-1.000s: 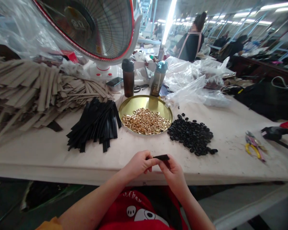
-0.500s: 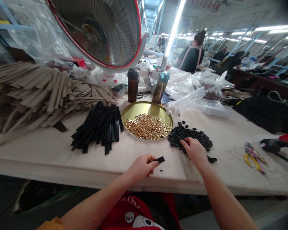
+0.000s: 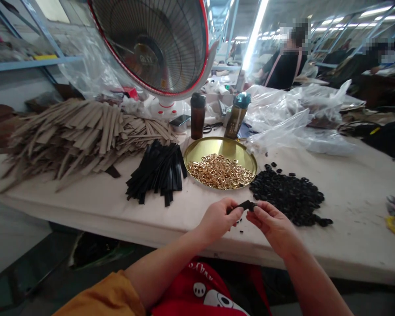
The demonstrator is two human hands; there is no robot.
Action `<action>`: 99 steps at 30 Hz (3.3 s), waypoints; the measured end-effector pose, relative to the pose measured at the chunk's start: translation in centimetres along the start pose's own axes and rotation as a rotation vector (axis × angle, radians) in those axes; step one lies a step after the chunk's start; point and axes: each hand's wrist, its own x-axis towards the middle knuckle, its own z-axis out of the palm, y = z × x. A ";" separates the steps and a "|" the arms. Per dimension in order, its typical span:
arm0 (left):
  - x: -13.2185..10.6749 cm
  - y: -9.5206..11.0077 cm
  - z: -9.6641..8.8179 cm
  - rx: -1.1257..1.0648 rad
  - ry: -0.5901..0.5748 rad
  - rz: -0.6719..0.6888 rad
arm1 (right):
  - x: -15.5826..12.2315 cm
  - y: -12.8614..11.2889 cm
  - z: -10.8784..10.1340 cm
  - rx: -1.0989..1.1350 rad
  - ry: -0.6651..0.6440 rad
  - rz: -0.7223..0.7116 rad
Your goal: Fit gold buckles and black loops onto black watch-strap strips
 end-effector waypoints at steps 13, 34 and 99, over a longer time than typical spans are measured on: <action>-1.6 -1.0 -0.8 0.129 0.070 0.009 | -1.0 2.0 2.4 0.187 -0.017 0.107; -1.3 -0.9 -0.8 0.433 -0.161 0.072 | -2.2 2.4 0.6 -0.379 -0.081 -0.016; -3.8 -2.6 -3.6 -0.101 -0.390 -0.332 | -4.8 5.0 2.7 -0.523 -0.055 -0.055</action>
